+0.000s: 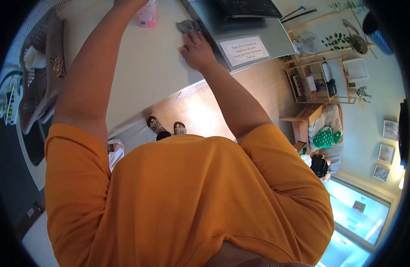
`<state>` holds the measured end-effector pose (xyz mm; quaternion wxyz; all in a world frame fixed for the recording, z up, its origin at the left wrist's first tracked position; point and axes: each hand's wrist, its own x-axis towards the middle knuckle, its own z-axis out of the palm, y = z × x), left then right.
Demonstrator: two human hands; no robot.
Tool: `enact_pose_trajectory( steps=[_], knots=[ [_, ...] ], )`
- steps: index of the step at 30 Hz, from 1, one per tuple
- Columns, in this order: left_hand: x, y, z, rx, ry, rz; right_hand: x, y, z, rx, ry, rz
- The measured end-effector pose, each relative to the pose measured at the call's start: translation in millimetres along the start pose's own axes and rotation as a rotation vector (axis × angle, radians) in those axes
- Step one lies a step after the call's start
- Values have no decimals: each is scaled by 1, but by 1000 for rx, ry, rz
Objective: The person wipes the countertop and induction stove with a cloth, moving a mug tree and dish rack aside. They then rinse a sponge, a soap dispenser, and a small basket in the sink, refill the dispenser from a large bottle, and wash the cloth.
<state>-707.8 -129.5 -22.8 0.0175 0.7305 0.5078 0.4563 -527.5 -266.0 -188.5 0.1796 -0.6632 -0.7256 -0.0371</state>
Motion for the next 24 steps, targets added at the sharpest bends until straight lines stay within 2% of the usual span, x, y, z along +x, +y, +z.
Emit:
enact_pose_trajectory(
  steps=[4, 6, 8, 10, 11, 12, 13, 14, 15, 16, 17, 19, 20, 21, 22, 24],
  knots=[
    [-52, -23, -31, 49, 11, 195, -57, -6, -25, 78, 77, 4],
    [-126, 3, -70, -239, -47, 36, -76, -10, -30, 81, 115, -24],
    [-190, 12, -103, -445, -363, -365, -82, -22, -21, 65, 146, -37],
    [-237, -6, -125, -592, -603, -519, -71, -49, -9, 90, 160, -113],
    [-250, -13, -137, -568, -581, -539, -65, -65, -2, 85, 184, -151],
    [-260, -18, -151, -736, -524, -773, -57, -86, 2, 173, 204, -197],
    [-267, -26, -162, -913, -453, -992, -48, -108, -3, 244, 97, -215],
    [-271, -42, -169, -905, -425, -982, -33, -118, 0, 457, 15, -243],
    [-271, -63, -175, -1070, -256, -1137, -18, -128, 3, 665, -73, -273],
    [-270, -85, -183, -1236, -82, -1288, -10, -131, 0, 798, -62, -151],
    [-264, -106, -191, -1233, -65, -1284, -2, -127, -6, 928, -57, -20],
    [-256, -144, -203, -1534, 348, -1408, 0, -109, -60, 944, 7, 29],
    [-246, -141, -209, -1490, 487, -1383, 1, -86, -65, 802, 110, -7],
    [-244, -156, -212, -1499, 487, -1393, -5, -66, -72, 714, 190, -49],
    [-238, -177, -212, -1567, 521, -1411, -12, -51, -83, 633, 104, 56],
    [-233, -214, -205, -1639, 532, -1452, -28, -16, -53, 262, 20, 95]
  ],
)
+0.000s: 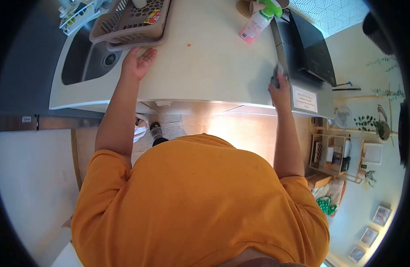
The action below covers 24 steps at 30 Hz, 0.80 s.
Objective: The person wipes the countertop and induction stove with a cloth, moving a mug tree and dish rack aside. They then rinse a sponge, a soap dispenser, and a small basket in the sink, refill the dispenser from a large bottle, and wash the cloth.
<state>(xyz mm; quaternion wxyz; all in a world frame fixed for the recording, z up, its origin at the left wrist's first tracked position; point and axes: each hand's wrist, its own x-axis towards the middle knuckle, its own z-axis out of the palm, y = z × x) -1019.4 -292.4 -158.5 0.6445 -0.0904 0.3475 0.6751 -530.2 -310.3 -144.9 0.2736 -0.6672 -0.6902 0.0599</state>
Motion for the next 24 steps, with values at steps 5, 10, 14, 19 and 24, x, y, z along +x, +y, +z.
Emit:
enact_pose_trajectory(
  steps=[5, 10, 14, 19, 24],
  knots=[
    [29, 17, 8, 35, -26, -53, 6, 26, 50, -283, -15, 60],
    [34, 47, 5, 75, -35, 32, 45, 21, 119, -486, -10, -74],
    [41, 95, -31, 165, -67, -9, 53, -153, 144, -429, -72, -261],
    [-5, 163, -66, 190, -12, -151, 54, -289, 247, -91, -143, -360],
    [-59, 213, -89, 201, -81, -107, 17, -434, 277, 206, -288, -561]
  ],
)
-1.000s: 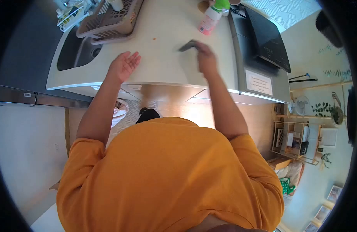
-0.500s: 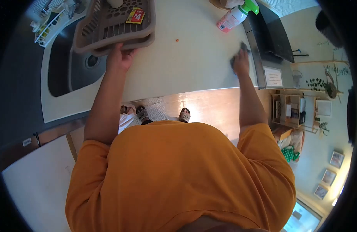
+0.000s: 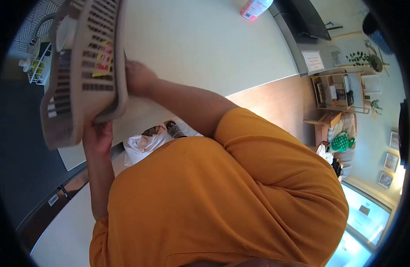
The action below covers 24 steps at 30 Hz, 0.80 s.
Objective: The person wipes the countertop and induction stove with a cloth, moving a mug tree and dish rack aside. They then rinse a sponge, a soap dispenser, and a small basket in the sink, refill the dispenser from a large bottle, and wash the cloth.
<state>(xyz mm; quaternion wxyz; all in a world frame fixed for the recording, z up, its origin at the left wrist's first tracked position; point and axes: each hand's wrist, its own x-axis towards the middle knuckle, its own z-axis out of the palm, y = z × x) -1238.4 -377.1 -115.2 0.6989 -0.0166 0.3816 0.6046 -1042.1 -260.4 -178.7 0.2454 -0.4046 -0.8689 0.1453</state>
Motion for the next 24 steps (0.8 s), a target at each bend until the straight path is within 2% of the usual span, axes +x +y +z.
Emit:
enact_pose_trajectory(
  steps=[1, 2, 4, 5, 7, 8, 9, 10, 11, 13, 15, 17, 18, 19, 20, 21, 22, 23, 24],
  knots=[
    [-14, 8, 2, -12, -31, -11, 6, -11, -2, 55, -194, -26],
    [-22, 14, 3, -29, -58, -16, 8, -8, -9, 55, -190, -29],
    [-31, 25, -8, -59, -52, -29, -2, 10, -28, 286, -11, -127],
    [-35, 32, -14, -87, -57, -45, -14, 28, -55, 448, 109, -26],
    [-39, 35, -29, -74, -79, -45, -56, 88, -118, 312, 264, 255],
    [-42, 34, -37, -60, -105, -53, -90, 127, -152, 183, 322, 230],
    [-44, 34, -43, -63, -97, -49, -133, 173, -174, 219, 334, 469],
    [-44, 35, -46, -86, -129, -79, -169, 170, -207, 35, 341, 512],
    [-45, 35, -48, -108, -162, -110, -213, 196, -219, -259, 275, 543],
    [-52, 33, -40, -88, -92, -82, -275, 238, -196, -549, 255, 564],
    [-52, 31, -39, -68, -28, -54, -261, 225, -166, -620, 222, 402],
    [-50, 32, -50, -37, -36, -69, -207, 175, -124, -518, 59, 444],
    [-49, 31, -58, -43, -39, -59, -181, 142, -98, -461, 125, 332],
    [-48, 28, -71, -76, -152, -98, -144, 97, -84, -377, 62, 382],
    [-49, 24, -84, -107, -261, -136, -122, 75, -56, -286, 111, 284],
    [-47, 19, -96, -117, -258, -119, -99, 40, -46, -136, 87, 247],
    [-45, 13, -109, -154, -175, -69, -81, 17, -36, -124, 55, 111],
    [-47, 12, -115, -192, -92, -19, -68, -3, -32, -18, 70, 58],
    [-45, 10, -119, -203, -88, -6, -59, -5, -25, 145, 47, 68]
  ],
)
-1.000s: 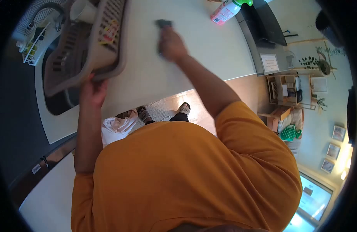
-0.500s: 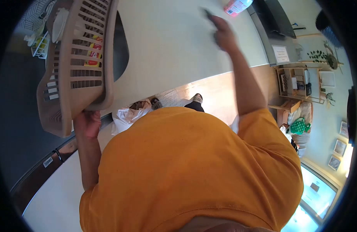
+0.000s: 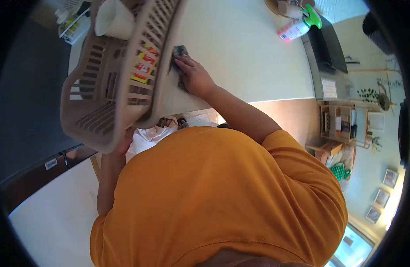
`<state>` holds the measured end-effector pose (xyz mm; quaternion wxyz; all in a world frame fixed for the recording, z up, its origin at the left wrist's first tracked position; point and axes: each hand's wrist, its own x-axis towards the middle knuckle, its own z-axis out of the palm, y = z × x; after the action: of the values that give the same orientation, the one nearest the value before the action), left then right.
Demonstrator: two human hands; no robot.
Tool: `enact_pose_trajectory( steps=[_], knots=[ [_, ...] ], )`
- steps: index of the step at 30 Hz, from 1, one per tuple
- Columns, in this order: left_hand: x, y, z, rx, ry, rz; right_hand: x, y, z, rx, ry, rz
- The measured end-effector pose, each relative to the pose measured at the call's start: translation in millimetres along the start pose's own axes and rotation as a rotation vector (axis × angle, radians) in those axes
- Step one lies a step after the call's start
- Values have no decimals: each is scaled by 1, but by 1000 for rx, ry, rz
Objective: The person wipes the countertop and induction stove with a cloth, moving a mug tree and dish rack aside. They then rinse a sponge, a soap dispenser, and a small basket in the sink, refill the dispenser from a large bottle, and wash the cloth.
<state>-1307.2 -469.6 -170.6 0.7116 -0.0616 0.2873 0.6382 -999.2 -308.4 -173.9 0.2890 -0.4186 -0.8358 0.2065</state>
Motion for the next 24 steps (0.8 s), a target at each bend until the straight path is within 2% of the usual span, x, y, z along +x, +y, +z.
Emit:
enact_pose_trajectory(
  steps=[1, 2, 4, 5, 6, 7, 9, 11, 12, 13, 15, 16, 18, 19, 21, 22, 24],
  knots=[
    [2, -1, 0, -5, -10, 4, 8, -1, 5, 158, -28, 19],
    [6, -3, 1, -7, -19, 5, 16, -11, -11, 155, -31, 1],
    [12, -4, 2, -11, -44, 0, 22, -17, -64, 866, -169, 567],
    [16, -7, 3, -8, -55, 0, 23, -4, -76, 842, 138, 509],
    [18, -9, 2, -10, -61, -7, 32, -20, -105, 826, 476, 524],
    [21, -11, 2, -6, -69, -16, 41, -4, -129, 802, 668, 355],
    [27, -13, 4, 10, -90, -32, 63, -68, -167, 146, 590, -50],
    [30, -16, 3, 27, -107, -53, 84, -122, -167, -118, -212, -239],
    [32, -17, 3, 38, -114, -63, 92, -129, -152, -207, -498, -227],
    [32, -18, 3, 51, -121, -75, 106, -143, -143, -338, -859, -53],
    [31, -20, 0, 72, -129, -94, 126, -122, -95, -614, -1044, -197],
    [30, -20, 1, 79, -133, -109, 131, -115, -79, -620, -1021, -180],
    [29, -19, -1, 95, -138, -126, 132, -104, -55, -736, -1137, -180],
    [28, -19, 0, 103, -140, -136, 127, -103, -53, -730, -1126, -164],
    [27, -17, 0, 117, -142, -155, 113, -99, -49, -772, -1027, -285],
    [27, -16, 1, 124, -142, -163, 113, -90, -37, -765, -1022, -266],
    [27, -15, 3, 134, -146, -180, 119, -73, -9, -926, -1292, -260]
  ],
)
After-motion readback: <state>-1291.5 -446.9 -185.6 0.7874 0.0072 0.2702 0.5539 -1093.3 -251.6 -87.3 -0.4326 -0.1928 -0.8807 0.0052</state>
